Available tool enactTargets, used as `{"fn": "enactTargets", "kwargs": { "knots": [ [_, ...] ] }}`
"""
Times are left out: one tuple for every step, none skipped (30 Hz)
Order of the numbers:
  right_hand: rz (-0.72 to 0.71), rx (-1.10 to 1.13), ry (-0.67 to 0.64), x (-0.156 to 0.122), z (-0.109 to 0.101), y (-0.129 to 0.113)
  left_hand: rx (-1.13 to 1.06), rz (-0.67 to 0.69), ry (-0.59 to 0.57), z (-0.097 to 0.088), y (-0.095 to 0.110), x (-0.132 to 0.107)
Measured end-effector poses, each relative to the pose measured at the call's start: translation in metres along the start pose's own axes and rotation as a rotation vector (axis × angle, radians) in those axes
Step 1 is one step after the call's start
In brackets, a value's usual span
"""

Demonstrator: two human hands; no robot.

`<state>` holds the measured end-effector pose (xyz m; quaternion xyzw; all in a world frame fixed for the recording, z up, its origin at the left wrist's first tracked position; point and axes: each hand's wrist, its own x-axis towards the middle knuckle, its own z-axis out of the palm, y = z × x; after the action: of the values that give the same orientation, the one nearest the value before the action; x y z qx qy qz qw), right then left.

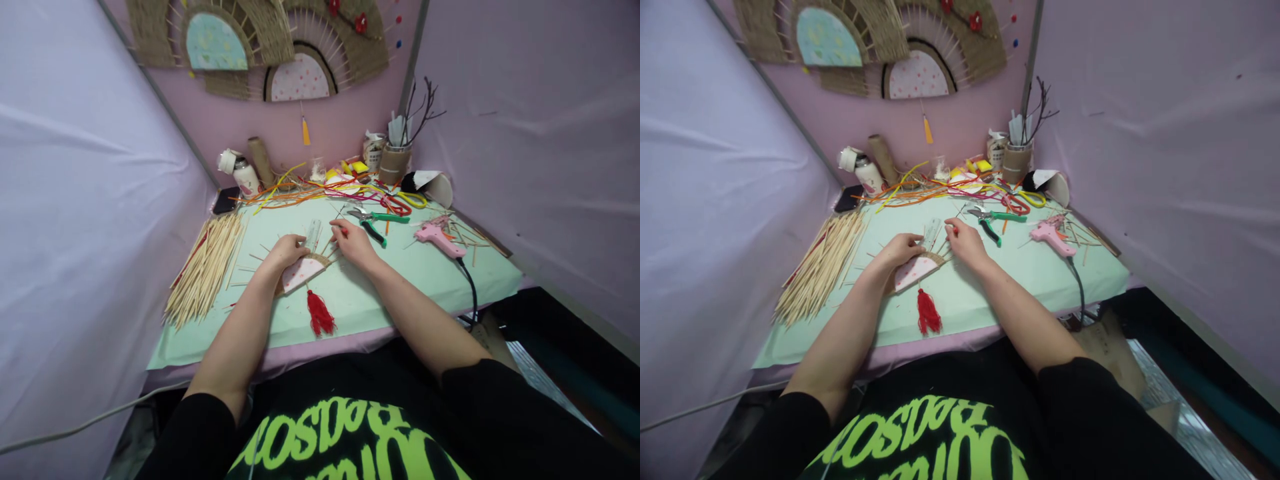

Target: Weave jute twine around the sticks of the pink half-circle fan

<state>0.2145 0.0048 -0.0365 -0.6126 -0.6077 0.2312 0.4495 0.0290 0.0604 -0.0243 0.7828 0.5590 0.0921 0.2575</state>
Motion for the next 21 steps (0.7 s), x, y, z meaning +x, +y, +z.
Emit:
{"fn": "enactTargets", "kwargs": {
  "knots": [
    [-0.009,-0.042,0.007,0.000,0.000,0.001,-0.038,-0.003,0.013,-0.001,0.000,-0.001],
    [-0.014,-0.087,0.011,-0.001,-0.001,0.002,-0.076,-0.009,0.032,-0.002,0.000,-0.003],
    [-0.011,-0.129,0.011,-0.001,-0.001,0.003,-0.106,-0.007,0.072,-0.005,0.001,-0.006],
    [-0.004,-0.166,0.005,-0.002,-0.001,0.003,-0.126,-0.012,0.118,-0.009,0.003,-0.009],
    [0.005,-0.198,-0.008,-0.003,-0.001,0.003,-0.138,-0.022,0.160,-0.013,0.005,-0.013],
    [0.013,-0.224,-0.029,-0.003,0.000,0.003,-0.146,-0.023,0.182,-0.018,0.008,-0.018],
    [0.016,-0.246,-0.053,-0.004,0.001,0.003,-0.146,-0.009,0.193,-0.024,0.011,-0.024],
    [0.013,-0.265,-0.077,-0.004,0.002,0.003,-0.144,-0.008,0.197,-0.029,0.014,-0.029],
    [0.005,-0.283,-0.099,-0.004,0.003,0.004,-0.138,-0.014,0.191,-0.034,0.017,-0.034],
    [-0.008,-0.302,-0.119,-0.004,0.004,0.004,-0.135,-0.012,0.189,-0.038,0.020,-0.038],
    [-0.023,-0.323,-0.135,-0.004,0.006,0.004,-0.123,-0.003,0.187,-0.040,0.023,-0.042],
    [-0.042,-0.342,-0.148,-0.004,0.008,0.004,-0.101,0.013,0.191,-0.041,0.026,-0.044],
    [-0.061,-0.357,-0.161,-0.003,0.009,0.004,-0.079,0.032,0.195,-0.042,0.029,-0.044],
    [-0.084,-0.363,-0.175,-0.003,0.010,0.004,-0.060,0.051,0.195,-0.040,0.032,-0.043],
    [-0.108,-0.359,-0.189,-0.003,0.012,0.004,-0.051,0.069,0.194,-0.038,0.034,-0.040],
    [-0.130,-0.344,-0.204,-0.003,0.013,0.004,-0.058,0.083,0.188,-0.035,0.036,-0.037],
    [-0.148,-0.323,-0.216,-0.003,0.013,0.004,-0.067,0.093,0.164,-0.032,0.037,-0.032],
    [-0.160,-0.303,-0.224,-0.003,0.013,0.004,-0.076,0.092,0.133,-0.029,0.036,-0.027],
    [-0.164,-0.288,-0.223,-0.003,0.013,0.005,-0.086,0.076,0.114,-0.025,0.035,-0.021],
    [-0.160,-0.279,-0.212,-0.003,0.013,0.005,-0.095,0.049,0.113,-0.022,0.032,-0.016],
    [-0.150,-0.278,-0.194,-0.004,0.012,0.004,-0.097,0.039,0.116,-0.019,0.028,-0.012]
  ]
}}
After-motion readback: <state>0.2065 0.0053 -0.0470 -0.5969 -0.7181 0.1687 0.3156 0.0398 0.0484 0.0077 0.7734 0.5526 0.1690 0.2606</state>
